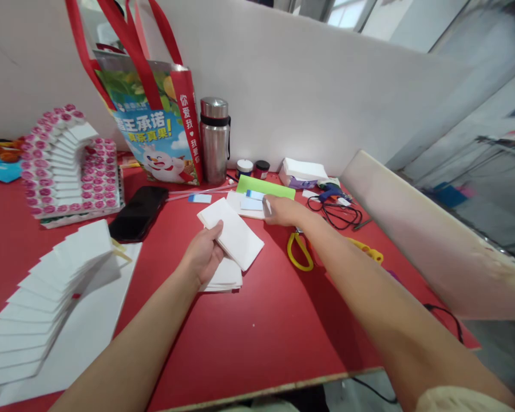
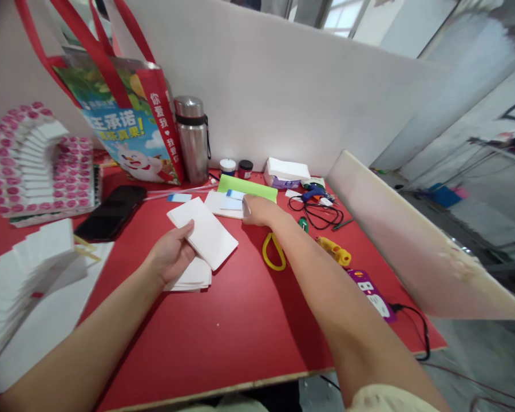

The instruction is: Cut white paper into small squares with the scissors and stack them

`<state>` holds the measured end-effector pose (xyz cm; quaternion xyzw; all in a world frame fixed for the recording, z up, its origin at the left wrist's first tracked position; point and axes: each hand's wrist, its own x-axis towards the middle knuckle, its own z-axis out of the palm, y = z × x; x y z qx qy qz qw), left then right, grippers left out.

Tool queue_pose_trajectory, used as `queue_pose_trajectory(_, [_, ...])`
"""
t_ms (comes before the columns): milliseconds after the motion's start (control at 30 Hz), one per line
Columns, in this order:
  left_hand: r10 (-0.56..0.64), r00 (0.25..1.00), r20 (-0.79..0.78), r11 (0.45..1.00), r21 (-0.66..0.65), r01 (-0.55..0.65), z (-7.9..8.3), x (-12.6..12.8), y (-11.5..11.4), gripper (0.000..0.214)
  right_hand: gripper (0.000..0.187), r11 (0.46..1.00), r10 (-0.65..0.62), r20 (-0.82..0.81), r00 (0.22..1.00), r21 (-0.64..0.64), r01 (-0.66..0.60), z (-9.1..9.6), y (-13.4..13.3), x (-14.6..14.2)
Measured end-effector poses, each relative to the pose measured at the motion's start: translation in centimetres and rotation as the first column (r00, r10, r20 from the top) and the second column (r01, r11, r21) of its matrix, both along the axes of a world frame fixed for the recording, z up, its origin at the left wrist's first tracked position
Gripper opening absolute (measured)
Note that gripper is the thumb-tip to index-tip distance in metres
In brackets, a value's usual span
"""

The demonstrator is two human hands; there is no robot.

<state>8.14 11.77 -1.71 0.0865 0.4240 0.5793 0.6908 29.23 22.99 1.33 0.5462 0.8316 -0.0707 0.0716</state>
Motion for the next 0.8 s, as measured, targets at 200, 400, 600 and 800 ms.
queue_pose_trajectory(200, [-0.013,1.000,0.019,1.000,0.013,0.013,0.1,-0.2,-0.2,0.020,0.063,0.999,-0.036,-0.007,0.999,-0.005,0.036,-0.2,1.7,-0.1])
queue_pose_trajectory(400, [-0.083,0.996,0.041,0.996,0.024,0.082,1.1,-0.3,-0.5,0.028,0.062,0.989,-0.089,-0.112,0.990,0.111,0.102,0.8,-1.7,-0.2])
queue_pose_trajectory(600, [-0.211,0.974,-0.087,0.966,0.136,0.221,0.7,0.7,-1.5,0.026,0.046,0.943,-0.331,-0.765,0.552,-0.246,0.223,0.9,-9.0,-1.0])
queue_pose_trajectory(800, [-0.100,0.533,-0.840,0.780,0.267,0.567,0.1,0.6,-2.3,0.041,0.038,0.775,-0.632,-0.773,0.053,-0.631,0.039,-0.9,-10.9,-0.7])
